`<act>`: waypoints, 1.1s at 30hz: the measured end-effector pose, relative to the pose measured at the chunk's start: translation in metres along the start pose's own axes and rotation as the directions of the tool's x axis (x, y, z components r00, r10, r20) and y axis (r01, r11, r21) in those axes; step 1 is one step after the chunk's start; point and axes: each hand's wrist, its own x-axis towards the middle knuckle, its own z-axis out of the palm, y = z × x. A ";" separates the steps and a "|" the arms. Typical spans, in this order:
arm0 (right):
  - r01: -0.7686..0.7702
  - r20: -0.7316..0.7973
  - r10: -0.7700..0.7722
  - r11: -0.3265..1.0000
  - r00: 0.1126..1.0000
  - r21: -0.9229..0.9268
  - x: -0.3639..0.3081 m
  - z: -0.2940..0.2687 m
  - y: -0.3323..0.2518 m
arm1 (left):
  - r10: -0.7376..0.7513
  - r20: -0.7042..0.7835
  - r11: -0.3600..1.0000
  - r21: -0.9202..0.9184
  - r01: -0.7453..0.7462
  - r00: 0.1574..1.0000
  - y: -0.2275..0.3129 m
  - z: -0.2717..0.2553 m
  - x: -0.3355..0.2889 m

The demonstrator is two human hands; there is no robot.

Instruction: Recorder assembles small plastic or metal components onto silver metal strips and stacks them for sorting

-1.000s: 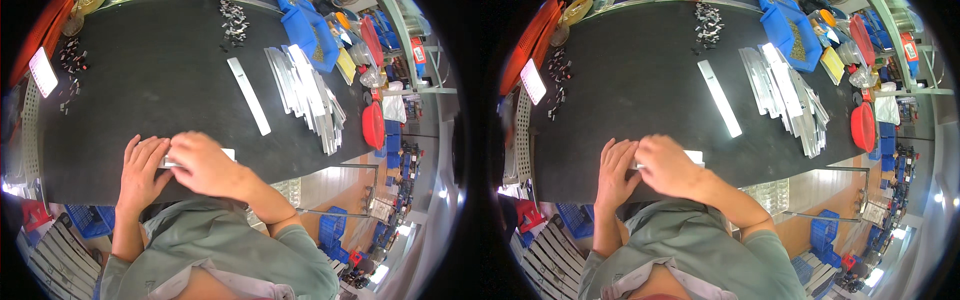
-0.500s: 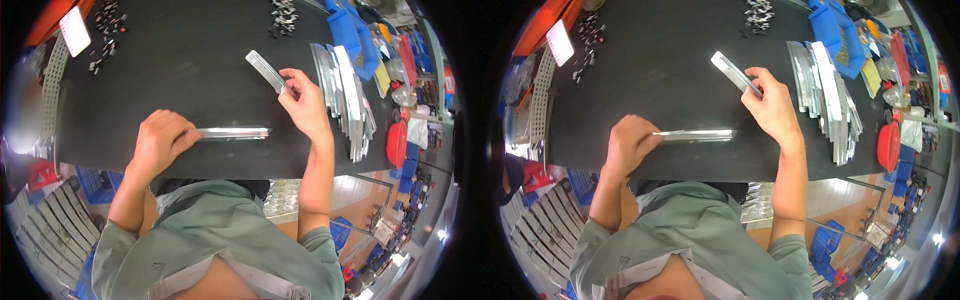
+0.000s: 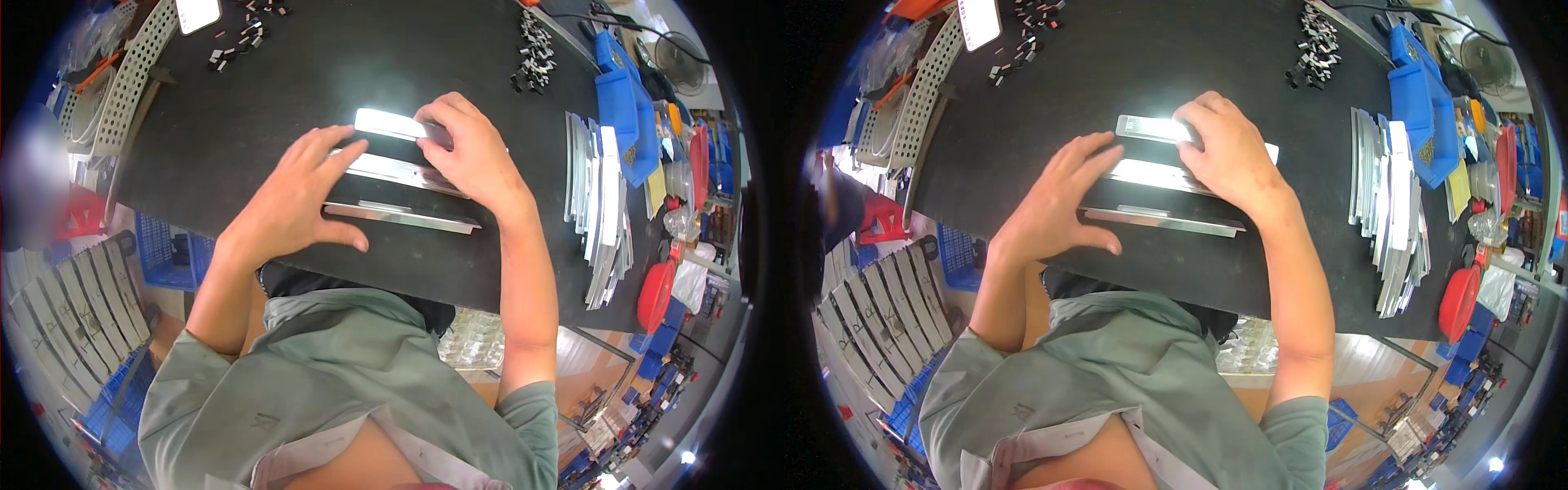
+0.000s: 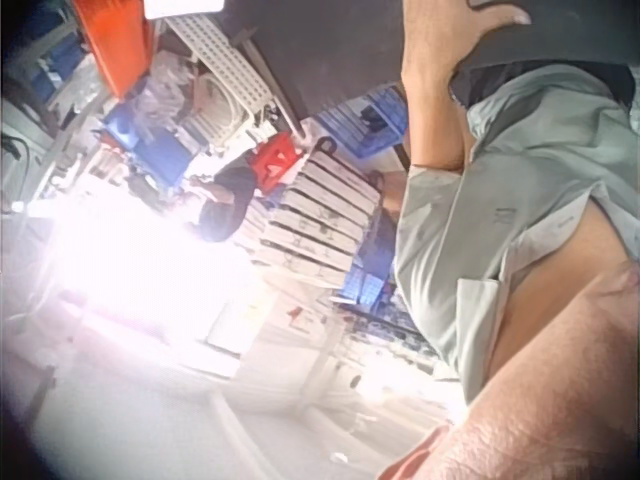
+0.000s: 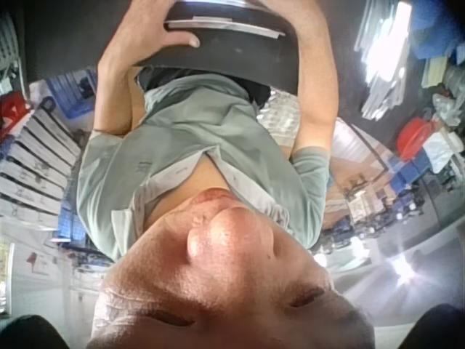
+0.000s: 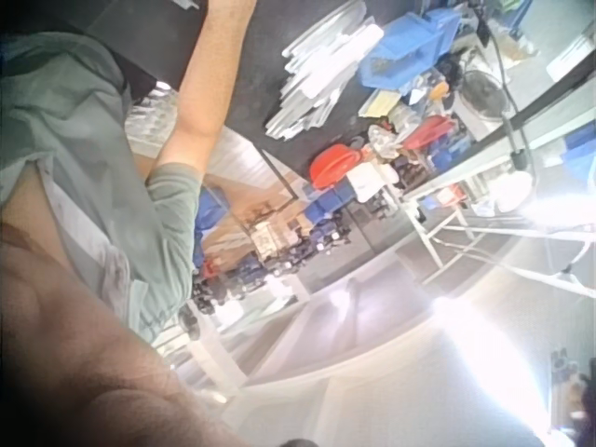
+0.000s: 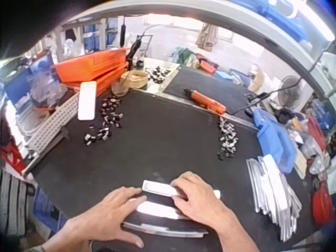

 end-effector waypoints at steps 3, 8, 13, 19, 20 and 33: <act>0.060 0.028 -0.059 0.998 0.998 -0.027 0.000 0.009 -0.007 | 0.049 -0.035 0.997 0.065 -0.047 0.998 -0.001 0.009 -0.002; 0.078 -0.251 -0.080 0.997 0.965 -0.017 -0.035 0.027 -0.035 | 0.058 -0.189 0.998 -0.016 -0.062 0.980 -0.005 0.015 -0.002; 0.141 -0.207 -0.178 0.973 0.962 -0.182 -0.088 0.047 -0.056 | 0.218 -0.231 0.976 0.070 -0.208 0.948 -0.009 0.011 -0.020; 0.041 -0.189 -0.046 0.999 0.981 -0.030 -0.105 0.040 -0.052 | 0.204 -0.125 0.979 0.016 -0.204 0.971 -0.008 0.008 -0.013; 0.030 -0.224 -0.050 0.995 0.973 -0.092 -0.104 0.035 -0.050 | 0.263 -0.190 0.965 0.070 -0.254 0.946 -0.006 0.010 -0.009; -0.250 -0.306 0.168 0.935 0.937 -0.253 -0.081 0.026 -0.011 | -0.141 -0.247 0.977 0.124 0.175 0.959 0.004 0.035 0.021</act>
